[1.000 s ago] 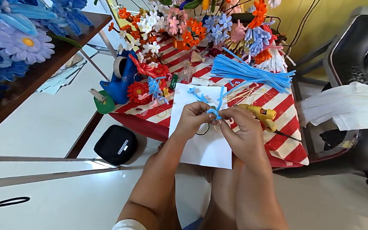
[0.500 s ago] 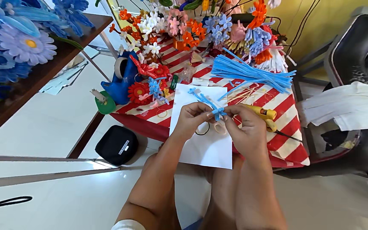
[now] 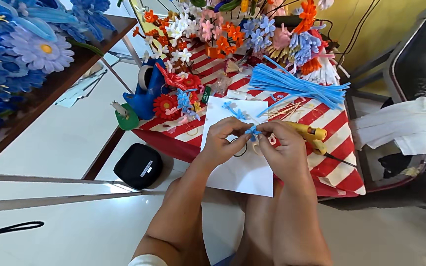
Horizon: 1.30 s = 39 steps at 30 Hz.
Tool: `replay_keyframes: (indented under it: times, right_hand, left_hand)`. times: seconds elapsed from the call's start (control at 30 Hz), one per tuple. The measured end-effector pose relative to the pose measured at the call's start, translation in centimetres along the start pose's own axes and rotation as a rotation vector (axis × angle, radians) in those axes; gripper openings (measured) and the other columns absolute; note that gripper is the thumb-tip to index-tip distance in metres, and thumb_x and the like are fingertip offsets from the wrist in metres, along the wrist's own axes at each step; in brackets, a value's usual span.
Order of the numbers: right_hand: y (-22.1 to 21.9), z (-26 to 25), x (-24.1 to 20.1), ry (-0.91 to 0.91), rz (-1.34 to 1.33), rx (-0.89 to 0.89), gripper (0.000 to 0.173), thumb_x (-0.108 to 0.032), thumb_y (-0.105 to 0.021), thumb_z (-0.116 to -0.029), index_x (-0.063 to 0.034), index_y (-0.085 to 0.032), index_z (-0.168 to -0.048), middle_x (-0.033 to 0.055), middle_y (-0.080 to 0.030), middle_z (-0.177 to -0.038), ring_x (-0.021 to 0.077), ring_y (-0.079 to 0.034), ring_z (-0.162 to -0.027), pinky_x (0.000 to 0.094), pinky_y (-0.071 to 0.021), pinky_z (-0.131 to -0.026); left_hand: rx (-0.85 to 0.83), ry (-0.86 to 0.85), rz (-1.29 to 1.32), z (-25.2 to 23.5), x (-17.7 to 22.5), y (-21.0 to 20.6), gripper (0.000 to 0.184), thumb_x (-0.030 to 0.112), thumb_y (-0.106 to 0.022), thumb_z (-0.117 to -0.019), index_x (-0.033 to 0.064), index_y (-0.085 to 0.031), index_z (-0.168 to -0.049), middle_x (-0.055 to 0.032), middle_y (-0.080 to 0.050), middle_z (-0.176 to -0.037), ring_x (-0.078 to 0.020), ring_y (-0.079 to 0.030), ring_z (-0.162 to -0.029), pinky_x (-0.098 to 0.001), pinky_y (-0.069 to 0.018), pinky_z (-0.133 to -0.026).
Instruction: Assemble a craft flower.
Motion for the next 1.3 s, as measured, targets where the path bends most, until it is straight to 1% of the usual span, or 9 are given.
replay_keyframes:
  times: [0.2, 0.33, 0.47, 0.53, 0.6, 0.67, 0.73, 0.9, 1.3]
  right_hand:
    - [-0.7, -0.3, -0.3, 0.004, -0.017, -0.019, 0.016, -0.008, -0.058, -0.0889, -0.0050, -0.072, -0.097, -0.0008, -0.067, -0.088, 0.0041, -0.062, -0.084, 0.0288, -0.0508, -0.085]
    - [-1.2, -0.5, 0.0, -0.021, -0.027, -0.033, 0.017, -0.008, -0.058, -0.0886, -0.0029, -0.072, -0.096, 0.0011, -0.067, -0.087, 0.0031, -0.062, -0.083, 0.0238, -0.0521, -0.081]
    - [-2.0, -0.7, 0.2, -0.032, -0.018, -0.061, 0.019, -0.007, -0.057, -0.0874, -0.0013, -0.073, -0.097, 0.0030, -0.067, -0.086, 0.0024, -0.063, -0.080, 0.0197, -0.0528, -0.077]
    - [-2.3, -0.7, 0.2, -0.038, -0.005, -0.070, 0.019, -0.008, -0.057, -0.0877, -0.0010, -0.073, -0.097, 0.0034, -0.067, -0.086, 0.0033, -0.063, -0.080, 0.0203, -0.0525, -0.077]
    - [-2.3, -0.7, 0.4, -0.042, 0.026, -0.071, 0.019, -0.009, -0.057, -0.0881, -0.0022, -0.073, -0.097, 0.0026, -0.067, -0.086, 0.0046, -0.063, -0.081, 0.0235, -0.0529, -0.079]
    - [-2.4, -0.8, 0.7, -0.047, 0.052, -0.071, 0.019, -0.010, -0.057, -0.0886, -0.0037, -0.073, -0.097, 0.0017, -0.067, -0.086, 0.0077, -0.062, -0.082, 0.0326, -0.0510, -0.083]
    - [-2.4, -0.9, 1.0, -0.043, 0.070, -0.068, 0.019, -0.010, -0.057, -0.0882, -0.0047, -0.073, -0.096, 0.0008, -0.067, -0.086, 0.0088, -0.062, -0.082, 0.0366, -0.0500, -0.084]
    - [-2.4, -1.2, 1.3, -0.023, 0.083, -0.077, 0.018, -0.009, -0.057, -0.0889, -0.0049, -0.073, -0.096, 0.0006, -0.067, -0.085, 0.0095, -0.062, -0.083, 0.0384, -0.0492, -0.086]
    - [-1.9, -1.1, 1.3, 0.029, 0.065, -0.085, 0.016, -0.007, -0.057, -0.0923, -0.0053, -0.073, -0.096, 0.0015, -0.068, -0.090, 0.0099, -0.064, -0.087, 0.0397, -0.0490, -0.091]
  left_hand:
    - [0.051, -0.023, -0.074, 0.2, 0.5, 1.5, 0.020, 0.009, -0.055, -0.1022, -0.0033, -0.069, -0.110, -0.0041, -0.066, -0.092, -0.0029, -0.064, -0.078, -0.0225, -0.0572, -0.073]
    - [0.181, -0.002, 0.016, 0.4, 0.3, 3.5, 0.029, 0.031, -0.036, -0.1121, 0.0176, -0.059, -0.101, 0.0084, -0.062, -0.084, -0.0015, -0.063, -0.074, -0.0226, -0.0564, -0.070]
    - [0.364, 0.095, 0.074, 1.1, -1.4, 5.9, 0.036, 0.032, -0.037, -0.1113, 0.0246, -0.058, -0.082, 0.0136, -0.056, -0.068, 0.0003, -0.058, -0.064, -0.0193, -0.0520, -0.063]
    - [0.312, 0.152, -0.003, 1.2, -2.3, 6.0, 0.033, 0.024, -0.043, -0.1086, 0.0194, -0.060, -0.081, 0.0120, -0.059, -0.070, 0.0010, -0.059, -0.065, -0.0195, -0.0527, -0.064]
    - [0.138, 0.173, -0.075, 0.8, -2.6, 4.6, 0.019, 0.017, -0.052, -0.1045, 0.0070, -0.064, -0.094, 0.0040, -0.061, -0.089, -0.0003, -0.059, -0.076, -0.0200, -0.0530, -0.070]
    - [0.034, 0.184, -0.078, 0.5, -2.4, 3.0, 0.022, 0.013, -0.058, -0.1009, -0.0041, -0.066, -0.111, -0.0034, -0.064, -0.099, -0.0020, -0.061, -0.080, -0.0199, -0.0540, -0.070]
    - [-0.004, 0.177, -0.073, 0.3, -2.4, 2.1, 0.023, 0.008, -0.064, -0.0953, -0.0082, -0.068, -0.111, -0.0079, -0.065, -0.100, -0.0043, -0.063, -0.082, -0.0206, -0.0559, -0.070]
    - [-0.034, 0.124, -0.127, -0.3, -2.4, 1.6, 0.011, 0.001, -0.066, -0.0909, -0.0074, -0.070, -0.096, -0.0081, -0.068, -0.091, -0.0038, -0.064, -0.077, -0.0196, -0.0566, -0.069]
    - [-0.029, 0.243, -0.108, -0.2, -3.2, 0.9, 0.008, 0.001, -0.064, -0.0920, -0.0047, -0.070, -0.092, -0.0033, -0.068, -0.082, -0.0007, -0.063, -0.069, -0.0175, -0.0547, -0.065]
Point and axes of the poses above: each hand's wrist, its own z-axis away from the middle knuckle, its own y-axis out of the back of the hand, x = y × z, the point moved 10 cm from there along -z, towards the middle knuckle
